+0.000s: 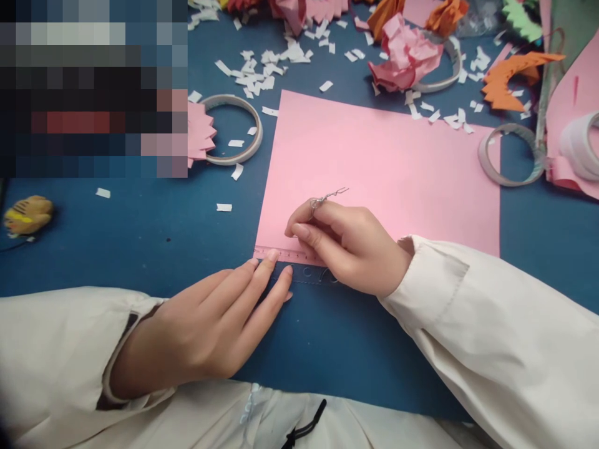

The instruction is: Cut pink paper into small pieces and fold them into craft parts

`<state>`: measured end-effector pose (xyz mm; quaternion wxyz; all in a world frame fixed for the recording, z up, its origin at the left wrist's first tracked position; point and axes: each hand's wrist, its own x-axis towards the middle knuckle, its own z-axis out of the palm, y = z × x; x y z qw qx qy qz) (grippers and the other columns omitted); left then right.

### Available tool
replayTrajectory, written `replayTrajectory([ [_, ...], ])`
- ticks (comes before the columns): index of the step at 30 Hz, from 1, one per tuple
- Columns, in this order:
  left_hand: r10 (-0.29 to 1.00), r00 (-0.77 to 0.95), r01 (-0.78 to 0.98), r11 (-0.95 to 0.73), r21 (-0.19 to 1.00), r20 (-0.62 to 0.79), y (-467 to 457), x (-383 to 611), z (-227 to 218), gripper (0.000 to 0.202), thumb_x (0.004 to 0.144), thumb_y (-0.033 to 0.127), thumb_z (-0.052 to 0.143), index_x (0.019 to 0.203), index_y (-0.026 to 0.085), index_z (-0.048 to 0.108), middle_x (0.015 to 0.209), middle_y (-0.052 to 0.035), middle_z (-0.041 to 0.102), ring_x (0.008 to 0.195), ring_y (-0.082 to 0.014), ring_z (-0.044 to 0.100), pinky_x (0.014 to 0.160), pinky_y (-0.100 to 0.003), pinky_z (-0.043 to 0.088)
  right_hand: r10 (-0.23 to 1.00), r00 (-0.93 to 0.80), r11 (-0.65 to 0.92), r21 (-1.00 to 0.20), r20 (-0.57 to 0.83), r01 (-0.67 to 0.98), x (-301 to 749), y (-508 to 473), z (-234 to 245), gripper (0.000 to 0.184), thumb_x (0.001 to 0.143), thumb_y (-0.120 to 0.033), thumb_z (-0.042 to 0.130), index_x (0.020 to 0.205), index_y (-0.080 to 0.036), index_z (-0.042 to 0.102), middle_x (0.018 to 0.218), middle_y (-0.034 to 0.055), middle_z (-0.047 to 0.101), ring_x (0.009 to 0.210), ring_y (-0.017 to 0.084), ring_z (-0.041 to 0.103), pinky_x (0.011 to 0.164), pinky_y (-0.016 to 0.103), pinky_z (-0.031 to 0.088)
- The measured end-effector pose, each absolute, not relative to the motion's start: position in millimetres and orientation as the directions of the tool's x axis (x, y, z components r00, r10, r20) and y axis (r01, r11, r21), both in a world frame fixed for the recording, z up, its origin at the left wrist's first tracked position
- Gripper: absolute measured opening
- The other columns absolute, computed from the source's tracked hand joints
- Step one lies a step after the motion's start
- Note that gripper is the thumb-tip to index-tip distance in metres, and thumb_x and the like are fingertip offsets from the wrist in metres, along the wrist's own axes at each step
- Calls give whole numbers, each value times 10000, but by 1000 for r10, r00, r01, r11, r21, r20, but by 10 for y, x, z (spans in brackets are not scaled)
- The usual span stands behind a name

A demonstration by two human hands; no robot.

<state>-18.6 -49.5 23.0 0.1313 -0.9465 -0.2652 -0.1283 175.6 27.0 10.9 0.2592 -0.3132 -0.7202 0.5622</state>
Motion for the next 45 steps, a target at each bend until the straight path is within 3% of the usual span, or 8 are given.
replayTrajectory([
  [5,462,836,522,-836,-171,294,-472,-186,264,242,861,132,528,978,-26,669,847,-177,724,717,-253,705,572,-291,578,672,-740,224,-949,-12,220,1720,270,137,161,943,-161,397,850,-142,526,796,26,573,616,55,509,592,191,444],
  [8,456,843,513,-841,-171,284,-477,-194,260,268,870,147,518,1004,-41,653,874,-185,721,749,-261,705,590,-291,579,679,-732,233,-928,-60,292,1698,282,148,107,922,-173,447,860,-142,529,811,28,592,627,59,539,601,182,456],
  [14,516,828,545,-832,-100,219,-522,-212,266,330,904,147,439,1097,-68,600,943,-208,706,843,-298,693,668,-341,579,692,-677,15,-932,-253,363,1708,316,216,146,885,-278,548,824,-154,596,767,18,633,668,100,618,570,186,491],
  [20,485,856,505,-858,-90,180,-526,-235,276,353,909,133,402,1124,-84,579,985,-222,693,872,-316,685,668,-345,579,666,-707,93,-913,-240,397,1753,337,284,196,896,-289,530,789,-165,639,827,33,651,732,108,617,626,196,495],
  [24,525,831,543,-838,-58,185,-549,-226,268,360,912,111,371,1139,-91,565,986,-223,692,886,-329,681,683,-365,573,667,-703,84,-913,-246,400,1772,381,298,211,899,-281,523,747,-166,613,732,4,621,594,66,554,523,172,449],
  [32,540,823,555,-831,-44,177,-567,-215,266,376,916,110,349,1154,-106,546,1017,-251,674,905,-334,675,702,-377,565,566,-707,-48,-873,-423,485,1799,481,330,230,861,-338,574,718,-159,581,695,10,606,501,64,513,441,189,414],
  [45,532,830,546,-836,-52,166,-553,-233,270,379,906,160,412,1164,-78,555,1029,-240,676,910,-320,666,707,-376,544,540,-756,92,-868,-369,489,1836,528,290,311,881,-355,524,631,-172,539,665,22,609,520,86,521,450,214,422],
])
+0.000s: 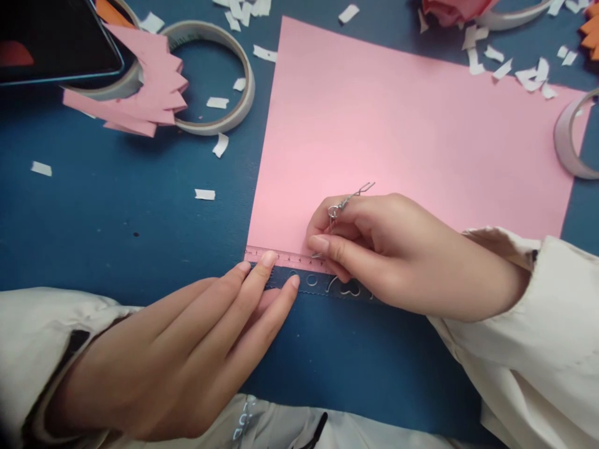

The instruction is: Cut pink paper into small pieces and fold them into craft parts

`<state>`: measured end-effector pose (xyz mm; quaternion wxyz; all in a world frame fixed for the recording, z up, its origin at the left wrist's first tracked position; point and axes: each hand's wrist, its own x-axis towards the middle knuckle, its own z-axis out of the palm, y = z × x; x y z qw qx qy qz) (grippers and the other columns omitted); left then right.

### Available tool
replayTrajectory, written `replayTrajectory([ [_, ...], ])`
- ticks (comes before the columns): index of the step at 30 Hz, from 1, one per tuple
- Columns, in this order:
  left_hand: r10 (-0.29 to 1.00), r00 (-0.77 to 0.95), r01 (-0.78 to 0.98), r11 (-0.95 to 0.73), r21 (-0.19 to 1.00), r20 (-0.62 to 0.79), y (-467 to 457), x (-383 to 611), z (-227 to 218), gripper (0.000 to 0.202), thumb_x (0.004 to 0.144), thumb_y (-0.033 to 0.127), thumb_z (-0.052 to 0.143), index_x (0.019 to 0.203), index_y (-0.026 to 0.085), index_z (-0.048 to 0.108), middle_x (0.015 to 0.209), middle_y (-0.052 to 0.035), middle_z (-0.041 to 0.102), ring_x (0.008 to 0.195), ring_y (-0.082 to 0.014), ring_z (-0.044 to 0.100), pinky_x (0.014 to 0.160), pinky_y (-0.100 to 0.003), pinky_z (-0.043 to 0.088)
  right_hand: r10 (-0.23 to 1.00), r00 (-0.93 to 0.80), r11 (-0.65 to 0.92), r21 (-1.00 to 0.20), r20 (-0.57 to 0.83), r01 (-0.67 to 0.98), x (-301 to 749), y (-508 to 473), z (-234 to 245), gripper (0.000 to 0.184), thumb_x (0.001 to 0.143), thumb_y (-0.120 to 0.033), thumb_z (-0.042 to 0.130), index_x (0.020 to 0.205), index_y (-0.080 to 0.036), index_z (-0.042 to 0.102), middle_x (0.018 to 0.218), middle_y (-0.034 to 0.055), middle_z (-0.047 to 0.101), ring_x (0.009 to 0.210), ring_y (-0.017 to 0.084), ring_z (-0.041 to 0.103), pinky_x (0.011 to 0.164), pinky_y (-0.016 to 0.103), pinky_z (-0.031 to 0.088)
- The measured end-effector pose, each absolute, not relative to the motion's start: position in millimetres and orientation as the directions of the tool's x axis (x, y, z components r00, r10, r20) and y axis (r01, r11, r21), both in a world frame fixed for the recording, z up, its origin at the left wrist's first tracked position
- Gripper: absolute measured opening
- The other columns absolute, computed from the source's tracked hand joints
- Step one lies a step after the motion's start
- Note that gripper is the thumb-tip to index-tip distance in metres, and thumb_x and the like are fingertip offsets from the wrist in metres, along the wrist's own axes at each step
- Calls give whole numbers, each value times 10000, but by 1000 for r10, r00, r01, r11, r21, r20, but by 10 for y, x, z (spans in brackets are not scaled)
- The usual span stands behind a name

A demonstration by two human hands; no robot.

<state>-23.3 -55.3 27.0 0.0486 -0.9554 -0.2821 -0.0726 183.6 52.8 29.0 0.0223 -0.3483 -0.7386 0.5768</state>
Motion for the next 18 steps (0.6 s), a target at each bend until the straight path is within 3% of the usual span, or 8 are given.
replayTrajectory([
  [5,508,847,522,-851,-60,158,-496,-232,269,363,901,166,446,1173,-41,567,1018,-200,682,833,-268,664,675,-359,532,530,-771,120,-869,-352,480,1820,539,305,332,881,-359,513,613,-165,539,686,34,613,539,89,525,458,212,421],
  [14,478,863,496,-863,-96,163,-498,-249,266,374,902,177,455,1171,-58,566,1001,-213,687,861,-293,672,682,-359,551,532,-760,128,-852,-373,507,1869,537,300,260,883,-345,526,696,-167,559,714,29,621,570,94,526,512,212,422],
  [18,479,858,503,-857,-112,185,-506,-244,268,368,900,177,469,1165,-57,573,988,-204,693,860,-288,675,687,-351,554,531,-746,164,-815,-401,555,1895,541,315,280,862,-351,563,650,-169,544,564,-15,534,470,74,433,450,213,361],
])
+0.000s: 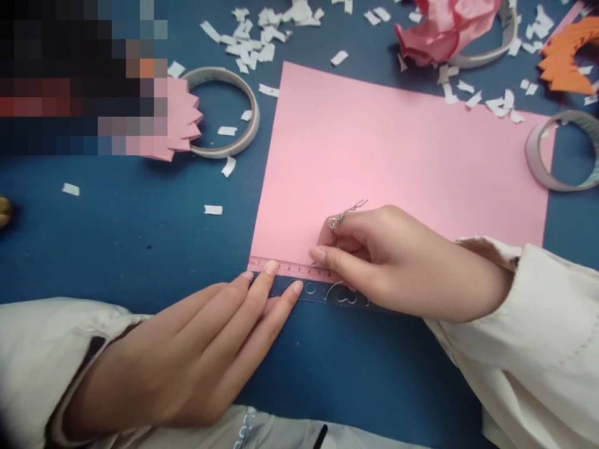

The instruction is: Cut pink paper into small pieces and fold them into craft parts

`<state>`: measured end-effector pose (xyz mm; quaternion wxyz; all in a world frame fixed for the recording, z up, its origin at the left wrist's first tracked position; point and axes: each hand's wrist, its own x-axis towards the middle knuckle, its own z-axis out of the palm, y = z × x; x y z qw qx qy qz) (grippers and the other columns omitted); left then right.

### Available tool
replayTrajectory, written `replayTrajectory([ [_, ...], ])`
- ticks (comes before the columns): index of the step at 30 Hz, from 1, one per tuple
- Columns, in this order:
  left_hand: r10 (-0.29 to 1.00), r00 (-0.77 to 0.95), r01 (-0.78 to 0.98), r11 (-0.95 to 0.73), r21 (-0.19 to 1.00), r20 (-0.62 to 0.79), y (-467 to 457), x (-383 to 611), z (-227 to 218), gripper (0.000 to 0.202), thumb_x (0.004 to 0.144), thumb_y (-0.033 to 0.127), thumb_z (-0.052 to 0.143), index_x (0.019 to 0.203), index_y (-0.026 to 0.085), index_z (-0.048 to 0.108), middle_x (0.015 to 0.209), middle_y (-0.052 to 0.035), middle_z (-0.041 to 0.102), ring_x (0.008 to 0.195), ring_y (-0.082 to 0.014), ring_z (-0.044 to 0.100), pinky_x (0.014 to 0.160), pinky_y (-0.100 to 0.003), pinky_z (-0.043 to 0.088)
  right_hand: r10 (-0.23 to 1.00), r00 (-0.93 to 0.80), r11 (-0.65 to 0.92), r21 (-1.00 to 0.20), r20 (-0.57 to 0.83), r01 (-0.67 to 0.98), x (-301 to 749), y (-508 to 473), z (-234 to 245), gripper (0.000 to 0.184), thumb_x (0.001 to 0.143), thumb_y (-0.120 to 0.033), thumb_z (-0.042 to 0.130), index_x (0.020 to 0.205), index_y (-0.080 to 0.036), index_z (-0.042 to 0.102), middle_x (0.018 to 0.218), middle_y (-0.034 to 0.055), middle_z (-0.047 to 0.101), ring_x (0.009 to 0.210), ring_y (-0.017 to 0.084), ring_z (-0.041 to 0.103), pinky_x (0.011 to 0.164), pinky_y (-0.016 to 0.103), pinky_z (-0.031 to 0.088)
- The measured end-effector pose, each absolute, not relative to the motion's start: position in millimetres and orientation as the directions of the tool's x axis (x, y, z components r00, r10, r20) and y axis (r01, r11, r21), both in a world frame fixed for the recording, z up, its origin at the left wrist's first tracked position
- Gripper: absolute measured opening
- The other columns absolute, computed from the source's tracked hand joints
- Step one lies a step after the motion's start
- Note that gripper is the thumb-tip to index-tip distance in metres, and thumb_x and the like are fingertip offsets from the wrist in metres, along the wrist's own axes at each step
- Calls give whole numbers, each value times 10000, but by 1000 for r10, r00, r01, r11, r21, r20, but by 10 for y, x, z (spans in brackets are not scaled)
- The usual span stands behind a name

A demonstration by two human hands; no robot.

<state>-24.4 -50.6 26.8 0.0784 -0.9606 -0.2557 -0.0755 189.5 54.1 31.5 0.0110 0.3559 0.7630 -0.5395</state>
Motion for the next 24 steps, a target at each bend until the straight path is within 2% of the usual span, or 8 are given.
replayTrajectory([
  [2,490,854,512,-852,-110,176,-511,-236,266,368,900,180,479,1169,-55,571,995,-207,691,861,-287,676,691,-353,552,516,-760,185,-814,-396,550,1898,544,329,301,856,-343,570,614,-169,525,508,-32,484,435,63,400,430,208,338],
  [7,477,862,499,-858,-121,170,-506,-235,258,362,906,166,462,1165,-64,567,1013,-228,683,862,-295,679,690,-359,554,457,-809,235,-826,-371,512,1896,567,339,230,863,-297,544,677,-164,568,518,-48,488,427,44,398,437,191,332],
  [15,443,874,469,-876,-113,197,-468,-262,249,345,909,116,411,1151,-75,565,974,-208,700,795,-272,696,610,-325,571,459,-843,328,-828,-282,455,1913,561,280,247,872,-223,487,641,-153,535,538,-36,465,474,45,397,502,201,319],
  [19,453,874,475,-873,-109,178,-485,-251,244,354,910,119,399,1164,-72,556,995,-201,697,816,-271,692,636,-333,569,466,-840,347,-816,-279,463,1905,545,281,268,873,-220,475,615,-157,510,532,-35,448,471,50,377,501,211,312],
  [21,463,869,481,-872,-86,174,-488,-249,239,357,906,114,379,1162,-56,561,1019,-188,694,837,-272,687,652,-341,566,457,-842,341,-818,-287,463,1906,543,287,281,878,-222,466,606,-161,503,528,-32,447,475,55,381,504,214,312],
  [24,449,879,459,-888,-33,163,-488,-263,228,356,898,108,335,1098,-17,601,1172,-175,637,855,-270,674,643,-352,554,453,-837,323,-819,-306,474,1926,548,301,285,885,-214,455,610,-166,511,529,-29,461,475,59,389,511,219,316],
])
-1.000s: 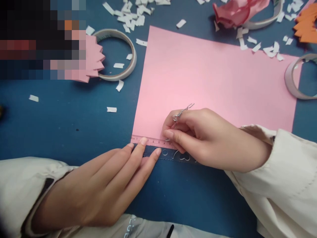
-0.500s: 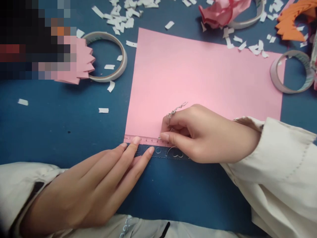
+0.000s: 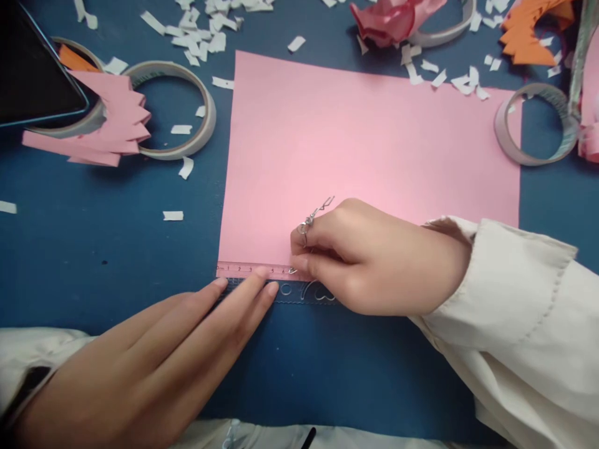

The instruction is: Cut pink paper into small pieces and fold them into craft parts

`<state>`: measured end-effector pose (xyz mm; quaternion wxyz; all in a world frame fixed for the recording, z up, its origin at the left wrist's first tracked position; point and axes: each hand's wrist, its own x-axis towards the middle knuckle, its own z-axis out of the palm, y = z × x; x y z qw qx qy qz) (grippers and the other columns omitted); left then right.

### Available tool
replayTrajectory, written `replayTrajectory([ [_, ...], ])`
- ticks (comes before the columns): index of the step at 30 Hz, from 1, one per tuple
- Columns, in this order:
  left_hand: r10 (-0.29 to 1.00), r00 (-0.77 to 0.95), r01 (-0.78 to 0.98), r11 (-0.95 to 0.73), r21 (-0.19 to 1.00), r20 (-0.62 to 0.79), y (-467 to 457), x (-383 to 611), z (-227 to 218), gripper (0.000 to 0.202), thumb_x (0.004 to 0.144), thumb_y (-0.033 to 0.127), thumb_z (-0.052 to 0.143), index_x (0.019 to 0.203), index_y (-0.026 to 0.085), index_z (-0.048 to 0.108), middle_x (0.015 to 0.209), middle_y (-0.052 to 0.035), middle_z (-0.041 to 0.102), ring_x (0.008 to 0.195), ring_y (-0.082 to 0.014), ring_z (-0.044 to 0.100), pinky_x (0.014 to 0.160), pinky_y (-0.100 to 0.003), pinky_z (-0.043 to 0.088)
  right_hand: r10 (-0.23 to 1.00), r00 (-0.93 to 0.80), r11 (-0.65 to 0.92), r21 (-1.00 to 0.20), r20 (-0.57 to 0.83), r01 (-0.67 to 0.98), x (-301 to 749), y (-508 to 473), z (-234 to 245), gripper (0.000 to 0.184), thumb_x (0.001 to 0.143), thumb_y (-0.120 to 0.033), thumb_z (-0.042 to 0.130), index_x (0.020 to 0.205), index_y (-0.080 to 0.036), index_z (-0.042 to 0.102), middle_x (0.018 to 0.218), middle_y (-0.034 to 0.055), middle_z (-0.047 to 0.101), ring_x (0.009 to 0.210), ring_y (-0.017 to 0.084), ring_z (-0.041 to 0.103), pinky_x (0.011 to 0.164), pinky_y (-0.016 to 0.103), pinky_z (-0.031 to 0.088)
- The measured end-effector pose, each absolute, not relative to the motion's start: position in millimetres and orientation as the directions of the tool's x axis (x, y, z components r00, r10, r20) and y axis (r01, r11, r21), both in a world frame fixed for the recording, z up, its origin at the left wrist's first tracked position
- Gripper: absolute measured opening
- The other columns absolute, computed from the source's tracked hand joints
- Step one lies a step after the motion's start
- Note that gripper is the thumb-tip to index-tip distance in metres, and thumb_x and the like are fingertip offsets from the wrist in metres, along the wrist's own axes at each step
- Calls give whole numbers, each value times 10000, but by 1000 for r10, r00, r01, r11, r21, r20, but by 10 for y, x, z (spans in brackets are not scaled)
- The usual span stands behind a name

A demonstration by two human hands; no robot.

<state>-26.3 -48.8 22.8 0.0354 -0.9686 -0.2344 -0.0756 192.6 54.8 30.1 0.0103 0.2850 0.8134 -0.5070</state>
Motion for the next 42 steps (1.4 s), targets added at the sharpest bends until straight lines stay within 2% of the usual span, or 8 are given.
replayTrajectory([
  [3,415,901,421,-907,-26,124,-496,-300,210,366,888,104,334,1123,-18,587,1280,-188,563,894,-273,655,681,-369,538,474,-824,356,-789,-309,501,1973,565,318,269,872,-200,473,607,-169,512,525,-30,466,460,57,376,498,228,303],
  [7,386,913,394,-918,-39,129,-514,-344,189,382,904,146,355,1177,-33,555,1286,-215,549,956,-288,627,753,-399,499,476,-814,371,-764,-332,528,2038,597,331,294,862,-201,493,571,-170,465,520,-31,465,448,58,364,489,244,292],
  [13,448,888,447,-894,39,100,-490,-307,196,434,931,206,378,1343,88,447,1255,-154,593,962,-242,615,808,-391,433,478,-801,366,-747,-360,554,2030,604,296,262,853,-205,506,594,-173,491,536,-22,479,455,69,365,485,254,275],
  [19,413,907,411,-911,38,80,-461,-294,151,413,910,191,427,1304,79,485,1271,-133,583,863,-221,618,767,-410,410,474,-808,425,-712,-350,558,2018,597,304,269,839,-195,499,572,-176,464,504,-19,445,434,69,312,469,262,248],
  [27,436,898,428,-896,121,55,-487,-319,122,385,925,210,422,1293,116,484,1309,-111,547,814,-203,593,756,-420,388,494,-784,469,-643,-377,605,1996,576,351,267,847,-196,501,582,-170,482,497,-23,441,428,70,316,456,249,249],
  [32,496,866,480,-860,175,62,-413,-258,131,394,932,131,339,1297,99,483,1188,-80,607,772,-195,556,721,-385,371,505,-789,502,-625,-349,598,2016,564,326,258,841,-208,510,586,-172,499,496,-19,450,438,76,348,462,251,254],
  [38,532,842,492,-824,280,85,-360,-232,115,359,950,136,362,1285,113,489,1151,-55,620,850,-196,574,757,-369,383,516,-796,566,-571,-317,595,2013,521,318,234,835,-214,496,604,-176,504,503,-7,434,440,86,347,448,252,245],
  [42,530,841,487,-830,273,111,-354,-228,106,357,947,140,361,1273,106,501,1143,-68,609,848,-205,561,760,-371,396,522,-807,620,-527,-276,581,1995,483,310,223,834,-217,455,618,-179,495,512,12,436,433,95,345,437,261,225],
])
